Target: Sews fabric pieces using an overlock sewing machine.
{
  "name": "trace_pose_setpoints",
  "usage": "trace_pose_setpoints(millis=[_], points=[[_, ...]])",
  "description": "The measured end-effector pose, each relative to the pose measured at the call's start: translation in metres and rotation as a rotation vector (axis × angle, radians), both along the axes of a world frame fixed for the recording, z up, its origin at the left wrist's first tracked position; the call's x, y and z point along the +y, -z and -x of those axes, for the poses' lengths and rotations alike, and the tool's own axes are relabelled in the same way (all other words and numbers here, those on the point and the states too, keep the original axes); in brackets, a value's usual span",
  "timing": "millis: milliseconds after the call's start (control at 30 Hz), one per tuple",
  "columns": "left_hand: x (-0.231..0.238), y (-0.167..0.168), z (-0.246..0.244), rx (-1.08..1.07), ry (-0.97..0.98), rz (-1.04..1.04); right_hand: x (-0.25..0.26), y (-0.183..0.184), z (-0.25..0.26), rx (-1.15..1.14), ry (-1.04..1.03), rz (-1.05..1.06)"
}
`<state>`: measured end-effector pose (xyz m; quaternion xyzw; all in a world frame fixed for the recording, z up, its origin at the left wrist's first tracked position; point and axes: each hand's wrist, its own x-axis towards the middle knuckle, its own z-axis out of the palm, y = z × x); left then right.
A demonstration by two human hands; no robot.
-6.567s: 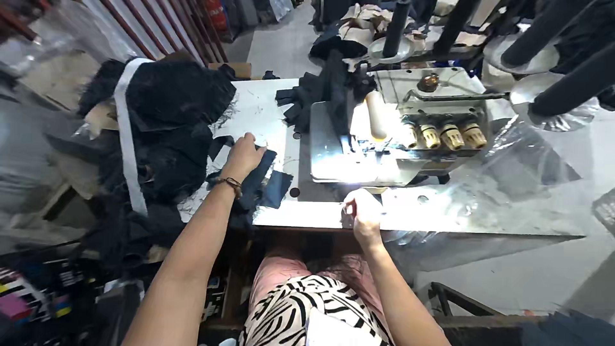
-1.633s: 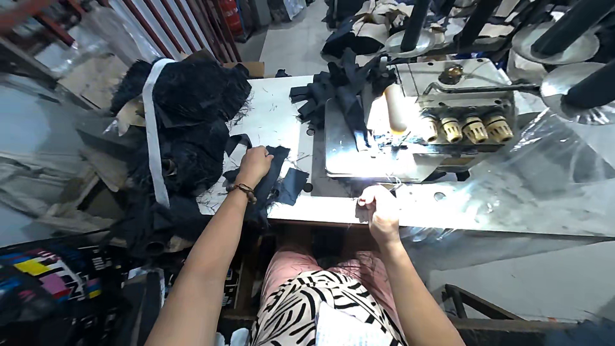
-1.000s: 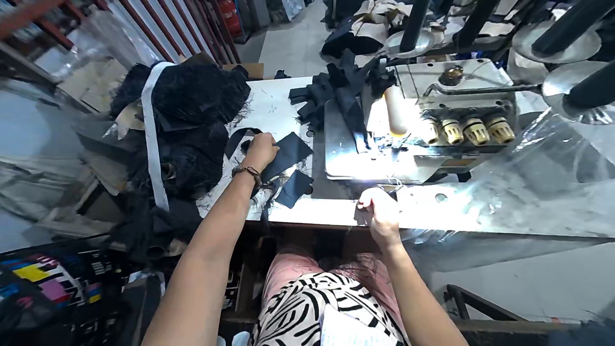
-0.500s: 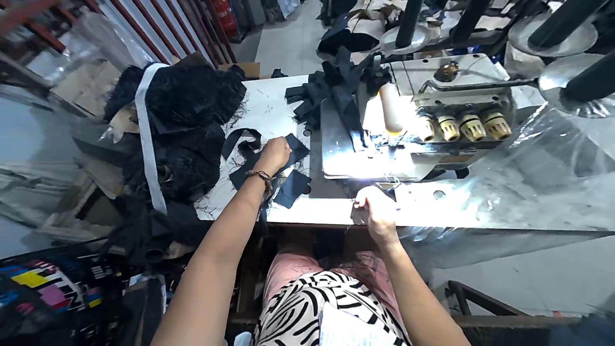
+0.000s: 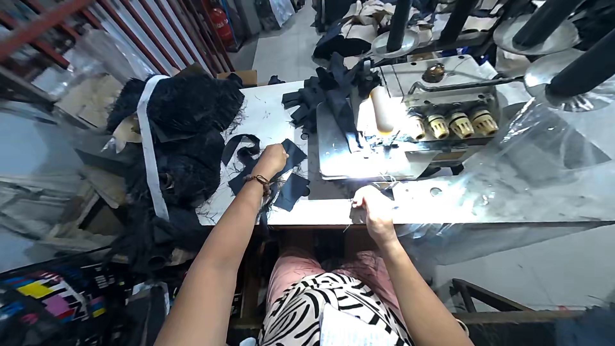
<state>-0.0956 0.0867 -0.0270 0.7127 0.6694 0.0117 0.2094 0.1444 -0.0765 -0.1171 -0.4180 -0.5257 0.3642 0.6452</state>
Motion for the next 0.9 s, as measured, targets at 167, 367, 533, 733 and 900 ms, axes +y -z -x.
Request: trace_pose_setpoints(millis=[167,367,533,733,900], points=[[0.001,0.005,0.006,-0.025,0.063,-0.021,-0.001,-0.001,0.001,-0.023,-0.005,-0.016],[-0.003,0.009,0.011,-0.078,0.084,-0.083,-0.001,-0.001,0.001,-0.025,-0.004,-0.021],[-0.006,0.008,0.009,-0.089,0.033,-0.108,-0.001,-0.001,0.001,-0.032,-0.001,-0.014],[-0.008,0.007,0.001,0.017,0.044,-0.056,0.000,0.001,0.000,-0.039,0.000,-0.024],[-0.007,0.012,0.008,-0.055,0.017,-0.127,0.000,0.001,0.000,-0.033,-0.008,-0.019]])
